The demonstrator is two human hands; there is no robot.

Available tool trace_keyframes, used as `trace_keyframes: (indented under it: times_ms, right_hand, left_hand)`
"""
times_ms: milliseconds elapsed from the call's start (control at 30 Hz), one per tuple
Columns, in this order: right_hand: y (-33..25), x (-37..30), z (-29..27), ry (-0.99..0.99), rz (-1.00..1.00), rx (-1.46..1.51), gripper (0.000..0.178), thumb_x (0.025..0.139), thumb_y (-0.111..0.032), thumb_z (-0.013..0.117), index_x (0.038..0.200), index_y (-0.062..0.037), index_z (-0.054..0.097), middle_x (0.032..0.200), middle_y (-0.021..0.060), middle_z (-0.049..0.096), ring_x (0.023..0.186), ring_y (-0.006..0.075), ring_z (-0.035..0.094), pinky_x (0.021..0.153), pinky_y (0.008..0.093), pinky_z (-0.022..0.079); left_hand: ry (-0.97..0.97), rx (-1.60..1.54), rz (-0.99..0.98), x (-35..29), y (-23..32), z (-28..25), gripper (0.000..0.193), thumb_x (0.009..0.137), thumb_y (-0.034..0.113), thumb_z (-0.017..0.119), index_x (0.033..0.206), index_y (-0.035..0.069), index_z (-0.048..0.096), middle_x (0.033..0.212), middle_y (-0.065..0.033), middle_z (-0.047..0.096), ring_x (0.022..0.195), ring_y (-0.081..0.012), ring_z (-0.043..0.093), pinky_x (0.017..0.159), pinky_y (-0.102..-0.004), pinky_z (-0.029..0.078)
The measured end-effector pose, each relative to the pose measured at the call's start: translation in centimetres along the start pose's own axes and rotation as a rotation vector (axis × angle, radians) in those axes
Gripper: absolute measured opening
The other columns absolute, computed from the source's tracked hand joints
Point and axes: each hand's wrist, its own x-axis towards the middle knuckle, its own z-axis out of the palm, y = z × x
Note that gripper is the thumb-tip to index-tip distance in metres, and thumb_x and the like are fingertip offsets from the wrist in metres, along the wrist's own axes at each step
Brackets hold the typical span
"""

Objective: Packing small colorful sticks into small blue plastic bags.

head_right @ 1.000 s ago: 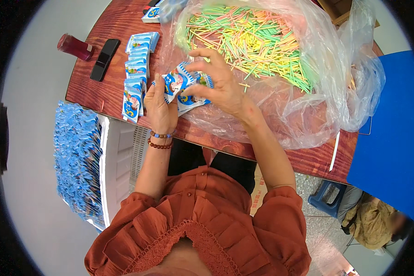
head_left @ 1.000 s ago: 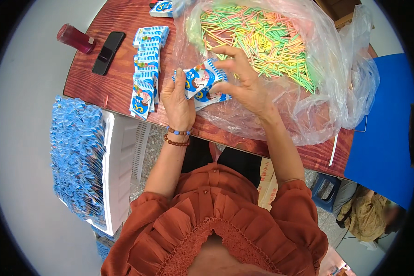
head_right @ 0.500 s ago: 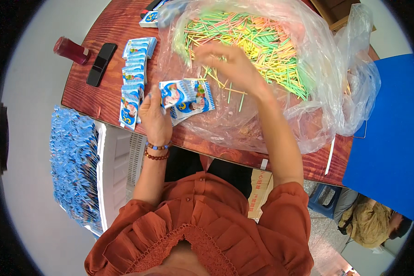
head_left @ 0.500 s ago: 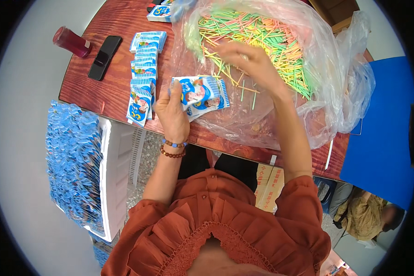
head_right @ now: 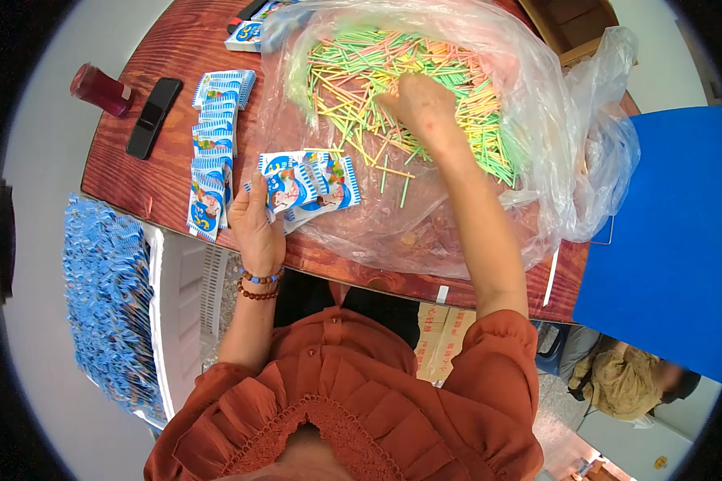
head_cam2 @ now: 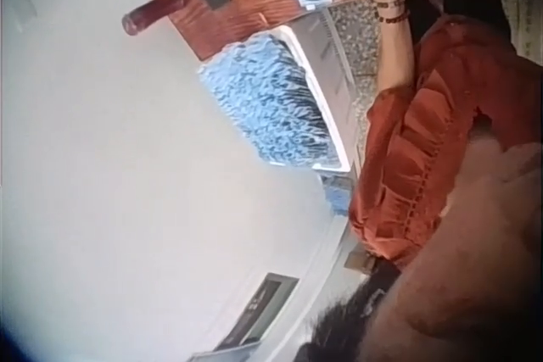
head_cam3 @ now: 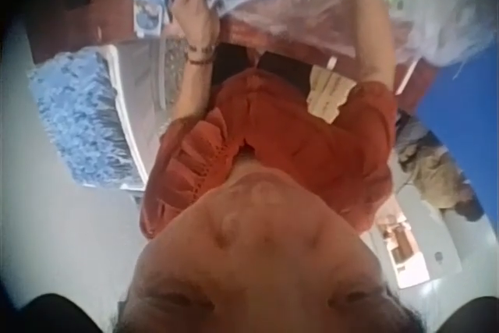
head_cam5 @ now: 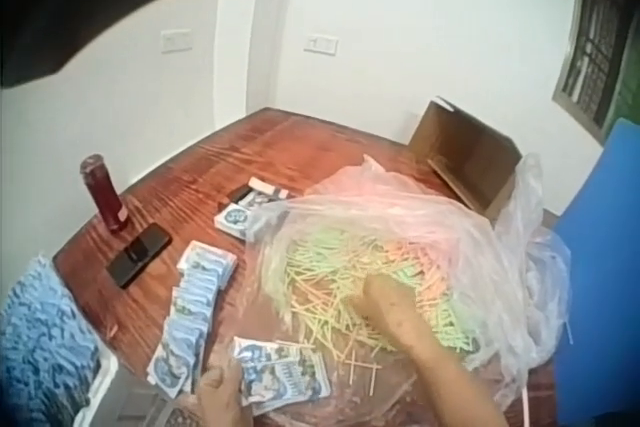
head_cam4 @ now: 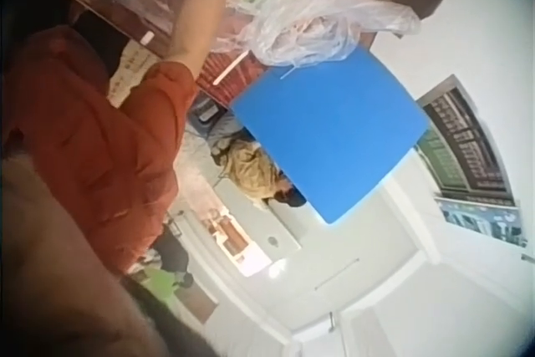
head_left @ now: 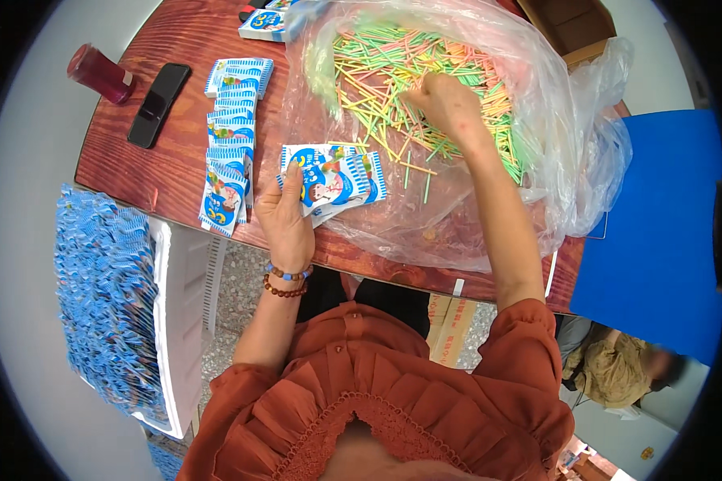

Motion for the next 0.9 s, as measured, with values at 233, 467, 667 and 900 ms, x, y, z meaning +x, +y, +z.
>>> trace_keyframes:
  times_ms: [233, 467, 667, 900]
  right_hand:
    - [-1.5, 0.5, 3.6, 0.064, 0.015, -0.100, 0.044, 0.081, -0.041, 0.065, 0.084, 0.0023, 0.066, 0.085, 0.0209, 0.067, 0.080, 0.0344, 0.066, 0.069, 0.0462, 0.052]
    - [-1.7, 0.6, 4.3, 0.081, 0.093, -0.009, 0.028, 0.079, -0.023, 0.055, 0.082, 0.0035, 0.065, 0.086, 0.0237, 0.066, 0.082, 0.0381, 0.065, 0.072, 0.0488, 0.050]
    - [0.1, -0.1, 5.9, 0.245, -0.076, -0.290, 0.027, 0.082, -0.018, 0.052, 0.092, 0.0060, 0.061, 0.087, 0.0246, 0.065, 0.082, 0.0381, 0.064, 0.073, 0.0515, 0.047]
    - [2.0, 0.5, 2.6, -0.065, 0.036, 0.162, 0.020, 0.089, -0.011, 0.045, 0.101, 0.0030, 0.052, 0.091, 0.0214, 0.063, 0.079, 0.0322, 0.064, 0.072, 0.0434, 0.048]
  left_hand:
    - [-0.006, -0.019, -0.030, -0.3, -0.2, 0.3, 0.020, 0.096, 0.016, 0.059, 0.095, -0.002, 0.067, 0.089, -0.0026, 0.068, 0.075, -0.0057, 0.061, 0.067, -0.0224, 0.050]
    - [-0.003, -0.045, -0.041, -0.3, 0.1, 0.1, 0.020, 0.096, 0.016, 0.059, 0.097, -0.002, 0.067, 0.090, -0.0027, 0.068, 0.077, -0.0063, 0.062, 0.068, -0.0230, 0.051]
    - [-0.008, -0.066, -0.060, -0.6, -0.3, 0.2, 0.019, 0.095, 0.017, 0.060, 0.097, 0.000, 0.068, 0.091, -0.0024, 0.068, 0.077, -0.0061, 0.062, 0.068, -0.0225, 0.050]
    - [0.028, -0.043, -0.051, -0.8, 0.1, 0.2, 0.018, 0.095, 0.016, 0.060, 0.095, 0.000, 0.068, 0.090, -0.0023, 0.068, 0.075, -0.0058, 0.061, 0.068, -0.0220, 0.050]
